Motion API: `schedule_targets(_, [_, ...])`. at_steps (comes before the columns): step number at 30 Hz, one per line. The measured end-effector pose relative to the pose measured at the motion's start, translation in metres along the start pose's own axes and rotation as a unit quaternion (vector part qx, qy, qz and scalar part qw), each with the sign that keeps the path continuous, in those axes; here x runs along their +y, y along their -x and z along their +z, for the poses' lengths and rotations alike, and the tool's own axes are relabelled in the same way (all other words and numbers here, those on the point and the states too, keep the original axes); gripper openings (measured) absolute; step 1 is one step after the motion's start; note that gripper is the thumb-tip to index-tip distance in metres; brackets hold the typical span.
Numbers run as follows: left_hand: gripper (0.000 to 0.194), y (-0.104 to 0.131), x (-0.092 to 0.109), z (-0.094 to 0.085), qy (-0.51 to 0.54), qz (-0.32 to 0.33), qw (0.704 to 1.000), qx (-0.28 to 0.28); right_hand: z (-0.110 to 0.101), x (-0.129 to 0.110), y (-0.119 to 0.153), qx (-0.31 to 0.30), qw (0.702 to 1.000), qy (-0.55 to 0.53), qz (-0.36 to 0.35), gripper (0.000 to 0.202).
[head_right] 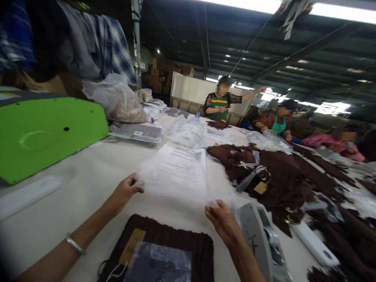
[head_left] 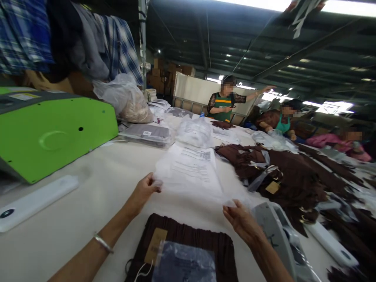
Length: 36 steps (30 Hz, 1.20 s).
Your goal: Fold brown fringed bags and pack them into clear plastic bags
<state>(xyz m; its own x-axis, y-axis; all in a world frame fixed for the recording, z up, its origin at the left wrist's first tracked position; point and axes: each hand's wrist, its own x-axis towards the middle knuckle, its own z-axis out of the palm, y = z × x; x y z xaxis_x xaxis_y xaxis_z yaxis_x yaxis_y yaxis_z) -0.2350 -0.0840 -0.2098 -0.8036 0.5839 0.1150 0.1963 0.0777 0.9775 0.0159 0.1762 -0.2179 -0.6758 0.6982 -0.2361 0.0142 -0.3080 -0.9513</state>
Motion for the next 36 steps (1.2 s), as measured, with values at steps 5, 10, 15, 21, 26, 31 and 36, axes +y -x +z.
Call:
schedule_targets(5, [0.035, 0.018, -0.02, -0.012, -0.135, 0.05, 0.988, -0.05, 0.002, 0.02, 0.002, -0.045, 0.996, 0.075, 0.024, 0.047])
schedule_targets(10, [0.04, 0.039, -0.02, -0.015, -0.359, 0.12, 0.921, -0.089, -0.004, 0.036, -0.008, -0.06, 0.989, 0.129, 0.05, 0.05])
schedule_targets(15, [0.042, 0.059, -0.01, -0.008, -0.462, 0.02, 0.88, -0.109, 0.001, 0.031, -0.008, -0.058, 0.983, 0.163, 0.066, 0.048])
schedule_targets(21, [0.046, 0.065, -0.001, -0.005, -0.325, -0.062, 0.932, -0.145, 0.005, 0.019, -0.006, -0.087, 0.979, 0.154, 0.105, 0.047])
schedule_targets(26, [0.046, 0.068, 0.01, -0.007, -0.125, -0.171, 0.965, -0.154, 0.007, 0.021, -0.005, -0.098, 0.98, 0.111, 0.133, 0.048])
schedule_targets(31, [0.048, 0.078, 0.002, -0.006, -0.084, -0.166, 0.973, -0.139, 0.006, 0.014, -0.001, -0.081, 0.975, 0.128, 0.163, 0.05])
schedule_targets(36, [0.063, 0.098, -0.029, 0.001, -0.161, -0.158, 0.972, -0.061, -0.001, 0.006, -0.001, -0.113, 0.969, 0.152, 0.156, 0.056])
